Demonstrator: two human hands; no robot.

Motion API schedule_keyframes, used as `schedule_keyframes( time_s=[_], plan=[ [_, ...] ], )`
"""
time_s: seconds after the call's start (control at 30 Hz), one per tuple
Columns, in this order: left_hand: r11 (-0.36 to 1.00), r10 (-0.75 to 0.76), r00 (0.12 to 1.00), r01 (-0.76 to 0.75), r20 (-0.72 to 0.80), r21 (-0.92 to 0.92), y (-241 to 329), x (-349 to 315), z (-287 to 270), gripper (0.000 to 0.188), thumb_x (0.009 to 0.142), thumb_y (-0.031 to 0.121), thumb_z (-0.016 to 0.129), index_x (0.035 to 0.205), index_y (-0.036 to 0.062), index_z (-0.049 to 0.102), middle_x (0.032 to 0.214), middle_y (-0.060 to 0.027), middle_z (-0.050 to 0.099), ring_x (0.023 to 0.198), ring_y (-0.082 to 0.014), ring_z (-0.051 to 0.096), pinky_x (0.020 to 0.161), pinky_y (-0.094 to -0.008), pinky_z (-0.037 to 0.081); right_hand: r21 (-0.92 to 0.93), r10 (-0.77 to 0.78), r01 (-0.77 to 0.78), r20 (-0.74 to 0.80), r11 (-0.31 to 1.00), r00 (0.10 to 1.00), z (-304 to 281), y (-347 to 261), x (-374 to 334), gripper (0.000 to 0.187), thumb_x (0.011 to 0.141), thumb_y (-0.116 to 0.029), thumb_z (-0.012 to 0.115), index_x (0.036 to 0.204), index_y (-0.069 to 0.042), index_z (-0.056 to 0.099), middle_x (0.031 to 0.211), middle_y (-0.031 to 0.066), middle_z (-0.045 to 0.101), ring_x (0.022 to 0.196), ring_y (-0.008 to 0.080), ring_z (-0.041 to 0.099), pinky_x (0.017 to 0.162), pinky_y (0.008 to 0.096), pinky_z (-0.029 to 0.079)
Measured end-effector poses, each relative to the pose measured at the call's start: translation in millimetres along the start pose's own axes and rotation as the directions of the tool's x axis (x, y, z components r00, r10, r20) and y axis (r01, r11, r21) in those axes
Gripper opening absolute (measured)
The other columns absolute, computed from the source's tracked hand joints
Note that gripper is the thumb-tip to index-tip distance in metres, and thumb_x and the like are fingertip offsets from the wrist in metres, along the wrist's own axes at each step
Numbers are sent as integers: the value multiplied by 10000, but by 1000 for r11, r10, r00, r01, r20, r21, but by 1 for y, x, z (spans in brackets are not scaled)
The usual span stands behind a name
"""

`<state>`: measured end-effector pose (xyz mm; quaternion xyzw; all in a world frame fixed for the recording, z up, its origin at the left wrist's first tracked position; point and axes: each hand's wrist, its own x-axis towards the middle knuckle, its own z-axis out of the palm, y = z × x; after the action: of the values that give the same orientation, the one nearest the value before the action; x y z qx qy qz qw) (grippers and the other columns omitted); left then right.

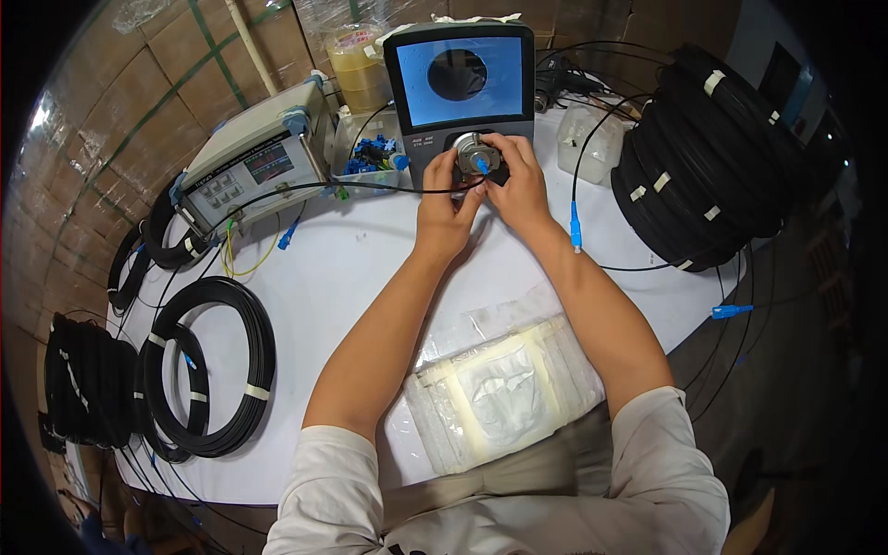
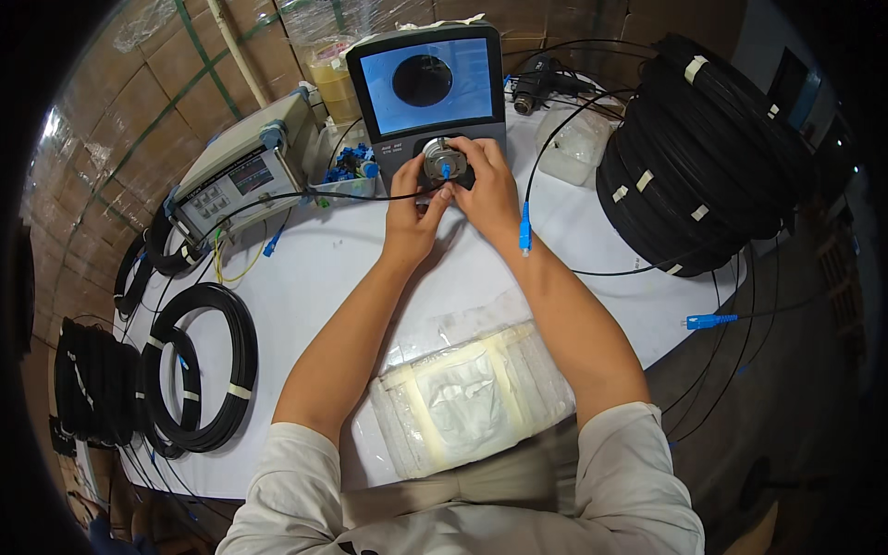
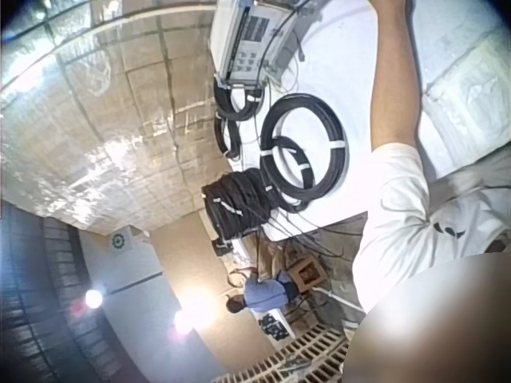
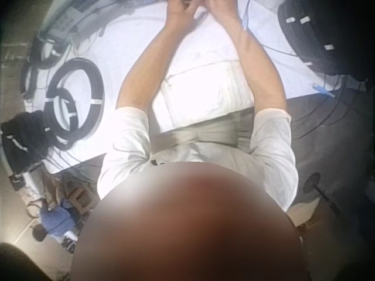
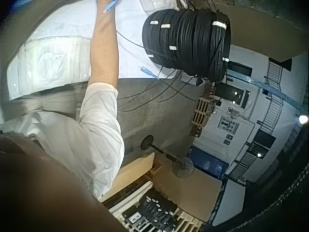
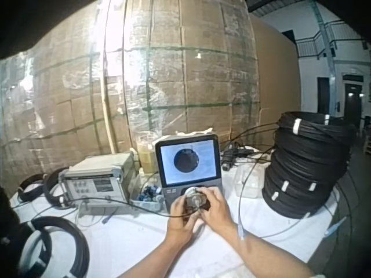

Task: Inspecting and cleaning fiber optic cable connectors using a digital microscope and cleaning wipes.

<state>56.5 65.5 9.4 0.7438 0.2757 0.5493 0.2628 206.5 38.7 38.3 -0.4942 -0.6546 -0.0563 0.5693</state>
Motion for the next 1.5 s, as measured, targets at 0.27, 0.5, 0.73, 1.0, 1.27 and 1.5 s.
schedule_keyframes(
  time_s=[0.27, 0.5, 0.73, 1.0, 1.27, 1.5],
  plan=[
    [1000, 23, 1000, -23, -2, -17, -4, 0, 1, 668, 951, 130, 729, 1532, 38, 413, 1476, -166, 457, 1144, -249, 680, 903, -338, 594, 42, 27, -27, -15, 999, 1000, 2, 1, 1, 588, 704, 51, 805, 1244, -109, 637, 1159, 120, 626, 1055, 370, 653, 882, 418, 558],
    [1000, 12, 1000, -12, 13, -21, -2, 1, -1, 659, 955, 112, 724, 1536, 46, 419, 1480, -157, 454, 1131, -234, 675, 884, -330, 597, 195, 65, -60, -16, 979, 998, -8, 15, -9, 465, 804, -61, 814, 1229, -28, 631, 1175, 126, 680, 1036, 263, 679, 876, 356, 554],
    [1000, 2, 1000, -2, 9, -11, -1, 1, -1, 655, 957, 105, 721, 1536, 47, 420, 1489, -142, 455, 1118, -226, 675, 856, -319, 598, 373, 313, -280, -29, 885, 949, 5, 31, -10, 257, 1070, -250, 615, 1065, 1, 674, 838, 45, 703, 767, 81, 614, 682, 267, 501],
    [993, -86, 996, 88, 21, -78, 5, 1, -3, 638, 961, 149, 727, 1530, 62, 450, 1470, -129, 465, 1172, -232, 584, 920, -324, 553, 285, 300, -283, -17, 916, 954, -1, 20, -9, 290, 1075, -265, 601, 966, -7, 675, 754, 45, 668, 691, 101, 579, 633, 289, 482],
    [991, -82, 996, 85, 26, -105, 3, 0, -2, 637, 968, 147, 726, 1531, 57, 444, 1467, -125, 456, 1131, -219, 606, 889, -311, 566, 276, 290, -276, -9, 920, 957, -2, 18, -9, 295, 1093, -272, 573, 1028, 0, 666, 811, 14, 650, 757, 82, 563, 695, 260, 478],
    [997, -54, 998, 55, 10, -54, 1, 0, -1, 655, 951, 124, 729, 1526, 31, 428, 1470, -155, 466, 1097, -233, 667, 887, -329, 592, 362, 306, -214, -218, 907, 927, 8, 12, 6, 228, 1019, -233, 684, 985, -8, 707, 843, 72, 693, 719, 121, 616, 653, 292, 502]
  ],
)
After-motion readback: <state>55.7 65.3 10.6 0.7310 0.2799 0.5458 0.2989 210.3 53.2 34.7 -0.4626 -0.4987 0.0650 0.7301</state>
